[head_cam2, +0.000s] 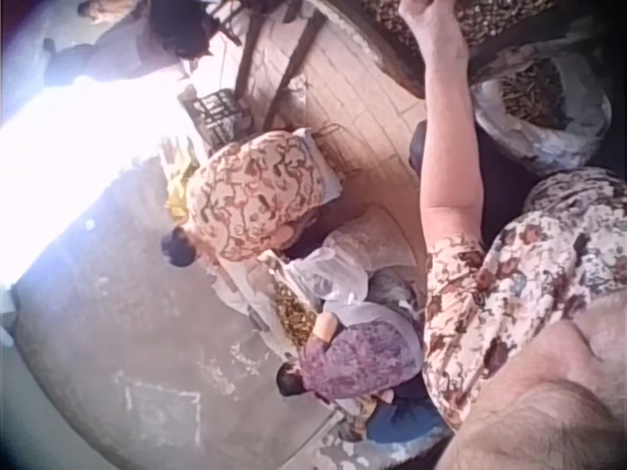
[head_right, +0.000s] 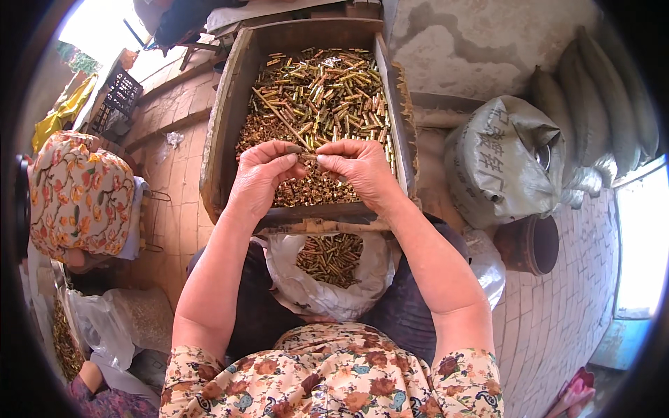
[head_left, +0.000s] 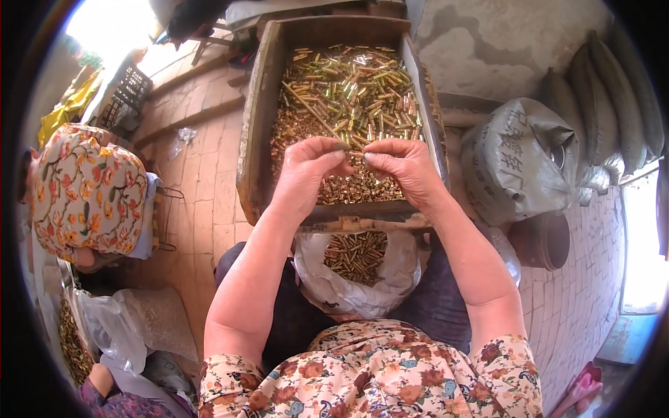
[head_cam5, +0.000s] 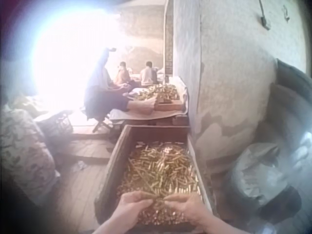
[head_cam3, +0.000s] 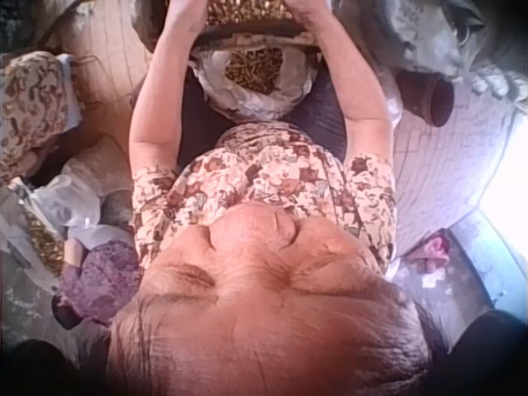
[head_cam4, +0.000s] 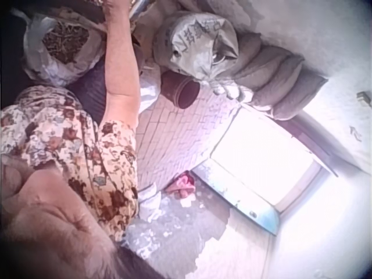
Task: The person assembles small metal casings by picking components from a wooden box, fitting pieces together by hand, and dropping them into a bag.
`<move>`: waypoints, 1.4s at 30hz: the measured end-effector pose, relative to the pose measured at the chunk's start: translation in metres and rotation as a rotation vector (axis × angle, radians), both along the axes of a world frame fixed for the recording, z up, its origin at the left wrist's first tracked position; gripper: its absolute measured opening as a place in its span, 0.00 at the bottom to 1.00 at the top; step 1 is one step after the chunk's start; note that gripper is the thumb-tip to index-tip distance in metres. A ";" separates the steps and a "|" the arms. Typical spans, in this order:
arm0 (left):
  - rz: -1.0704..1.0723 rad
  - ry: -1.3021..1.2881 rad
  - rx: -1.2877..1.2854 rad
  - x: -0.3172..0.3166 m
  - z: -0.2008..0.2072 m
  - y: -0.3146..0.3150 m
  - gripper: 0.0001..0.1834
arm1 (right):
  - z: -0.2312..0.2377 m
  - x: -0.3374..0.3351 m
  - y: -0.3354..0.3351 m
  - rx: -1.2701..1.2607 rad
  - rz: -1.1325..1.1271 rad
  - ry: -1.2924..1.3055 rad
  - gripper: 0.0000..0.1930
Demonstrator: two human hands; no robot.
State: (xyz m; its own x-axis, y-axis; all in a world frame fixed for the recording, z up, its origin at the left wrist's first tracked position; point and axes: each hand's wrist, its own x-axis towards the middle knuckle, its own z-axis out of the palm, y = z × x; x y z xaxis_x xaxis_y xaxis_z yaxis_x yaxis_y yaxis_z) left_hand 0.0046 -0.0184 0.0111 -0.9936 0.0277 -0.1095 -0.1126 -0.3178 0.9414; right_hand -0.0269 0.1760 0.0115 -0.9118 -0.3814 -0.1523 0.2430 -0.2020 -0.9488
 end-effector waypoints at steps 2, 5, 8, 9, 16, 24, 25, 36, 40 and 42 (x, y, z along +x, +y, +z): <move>-0.003 0.004 0.031 0.000 0.000 -0.001 0.07 | 0.001 0.000 -0.002 -0.016 -0.017 -0.009 0.07; 0.002 -0.001 0.040 0.000 0.000 -0.001 0.07 | 0.004 0.000 -0.002 -0.028 -0.028 -0.010 0.06; -0.004 0.021 0.073 -0.001 -0.002 -0.002 0.06 | 0.005 0.002 -0.002 -0.029 -0.030 -0.004 0.05; -0.006 0.020 0.071 -0.001 -0.002 -0.001 0.06 | 0.005 0.001 -0.002 -0.003 -0.030 0.029 0.05; 0.024 0.045 -0.002 0.001 0.001 0.003 0.06 | 0.003 0.002 -0.003 -0.054 -0.077 0.049 0.05; 0.046 0.089 -0.086 0.003 -0.001 0.003 0.05 | -0.004 0.004 -0.004 -0.117 -0.106 0.030 0.05; 0.036 0.086 -0.059 0.003 -0.001 0.003 0.05 | -0.004 0.004 -0.004 -0.127 -0.111 -0.006 0.05; 0.019 0.053 -0.047 0.005 0.000 0.002 0.05 | -0.001 0.012 -0.010 0.033 -0.156 0.255 0.04; 0.021 0.017 -0.039 0.005 -0.001 0.003 0.05 | -0.005 0.011 -0.011 0.068 -0.147 0.342 0.03; 0.025 0.007 -0.033 0.006 -0.001 0.003 0.05 | -0.006 0.012 -0.011 0.104 -0.158 0.387 0.03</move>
State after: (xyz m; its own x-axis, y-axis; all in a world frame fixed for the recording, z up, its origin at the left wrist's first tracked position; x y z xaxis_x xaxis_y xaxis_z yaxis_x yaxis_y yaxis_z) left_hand 0.0104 -0.0150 0.0097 -0.9947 -0.0007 -0.1027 -0.0981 -0.2894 0.9522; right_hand -0.0150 0.1652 0.0053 -0.9553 -0.2329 0.1821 -0.1609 -0.1071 -0.9811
